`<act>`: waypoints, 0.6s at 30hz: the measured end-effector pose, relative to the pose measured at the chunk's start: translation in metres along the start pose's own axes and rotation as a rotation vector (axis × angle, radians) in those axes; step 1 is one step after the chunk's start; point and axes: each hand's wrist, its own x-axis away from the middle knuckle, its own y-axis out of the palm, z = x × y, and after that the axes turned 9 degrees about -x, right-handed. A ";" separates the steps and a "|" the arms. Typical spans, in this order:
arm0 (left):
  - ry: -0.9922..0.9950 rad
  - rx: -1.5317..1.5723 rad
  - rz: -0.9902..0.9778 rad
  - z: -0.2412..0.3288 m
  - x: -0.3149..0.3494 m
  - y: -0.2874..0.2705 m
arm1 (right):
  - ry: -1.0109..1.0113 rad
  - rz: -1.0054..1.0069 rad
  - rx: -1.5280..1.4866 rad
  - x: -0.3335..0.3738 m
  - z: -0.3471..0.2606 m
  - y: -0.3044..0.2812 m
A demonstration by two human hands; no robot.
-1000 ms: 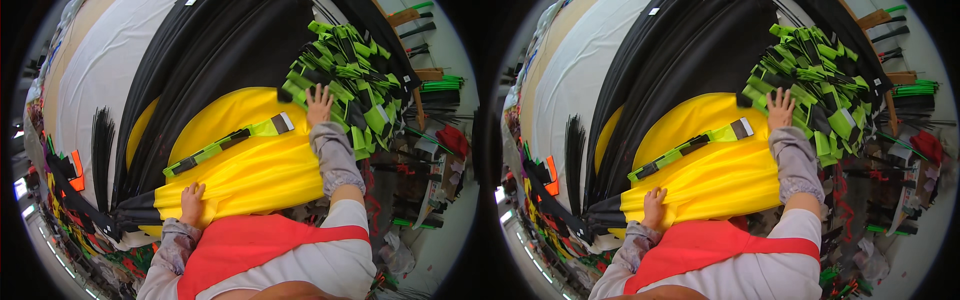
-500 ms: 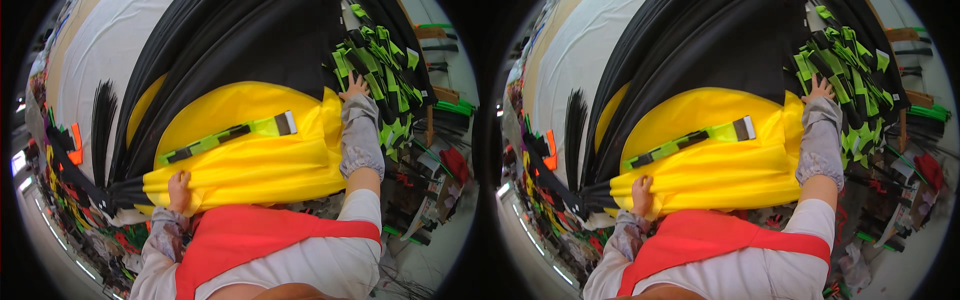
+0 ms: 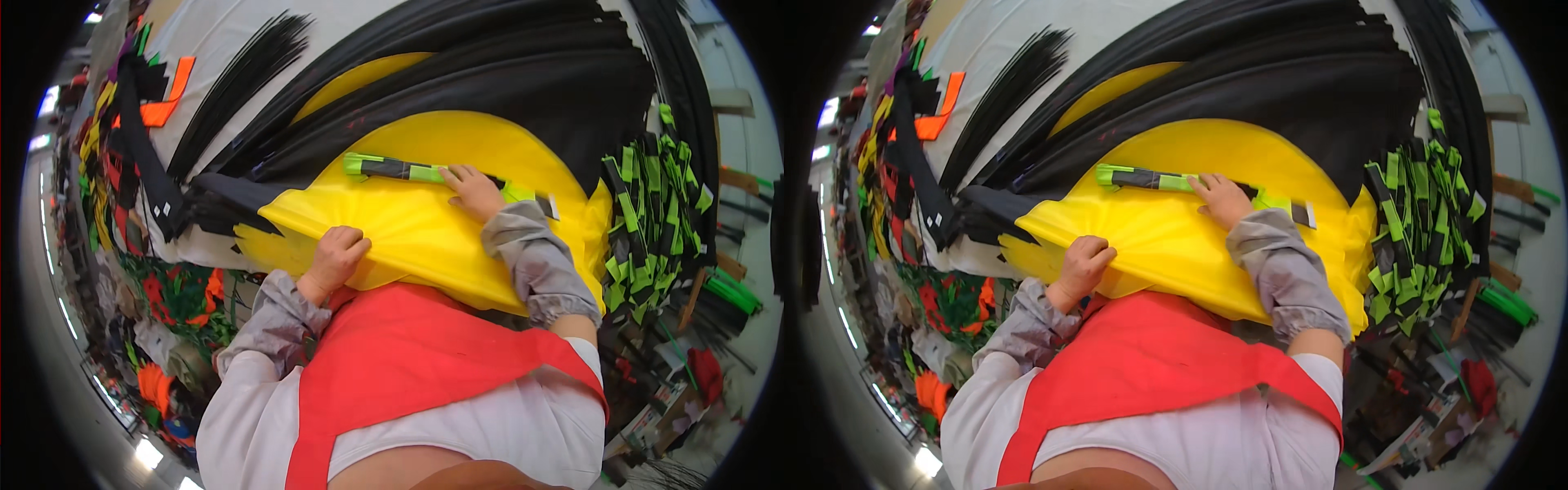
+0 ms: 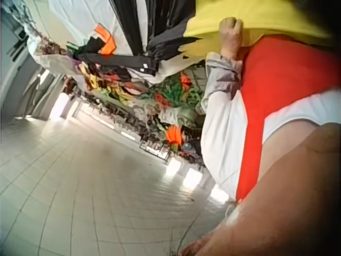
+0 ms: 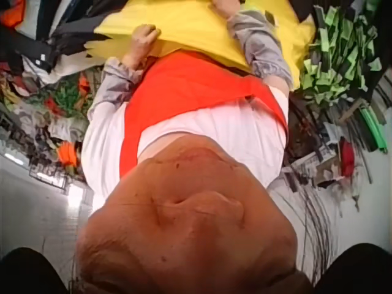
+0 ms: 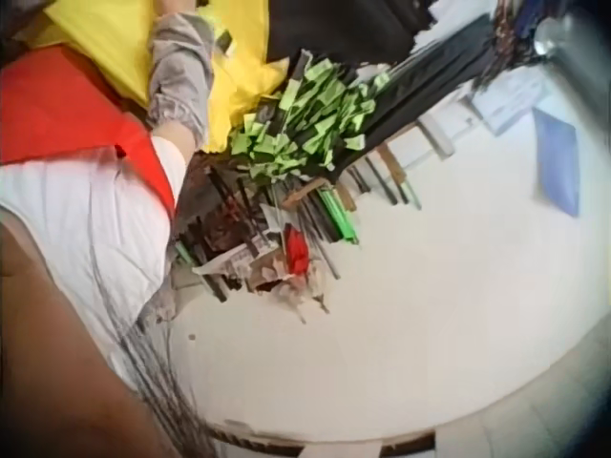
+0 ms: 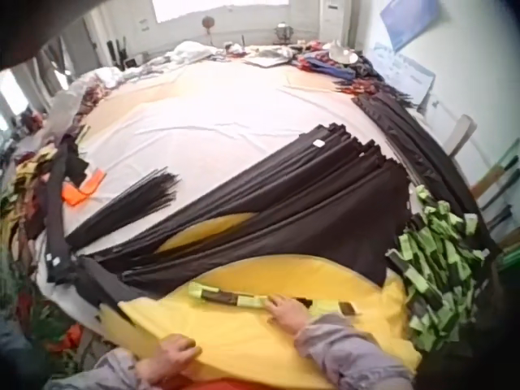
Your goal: The person packs kites by inserting ribbons and rods into the folded kite fabric, rolling the fabric, and sliding the kites into black sleeves by hand.
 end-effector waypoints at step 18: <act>-0.401 -0.170 -0.015 -0.121 0.016 0.009 | 0.061 -0.372 0.324 -0.244 -0.051 0.025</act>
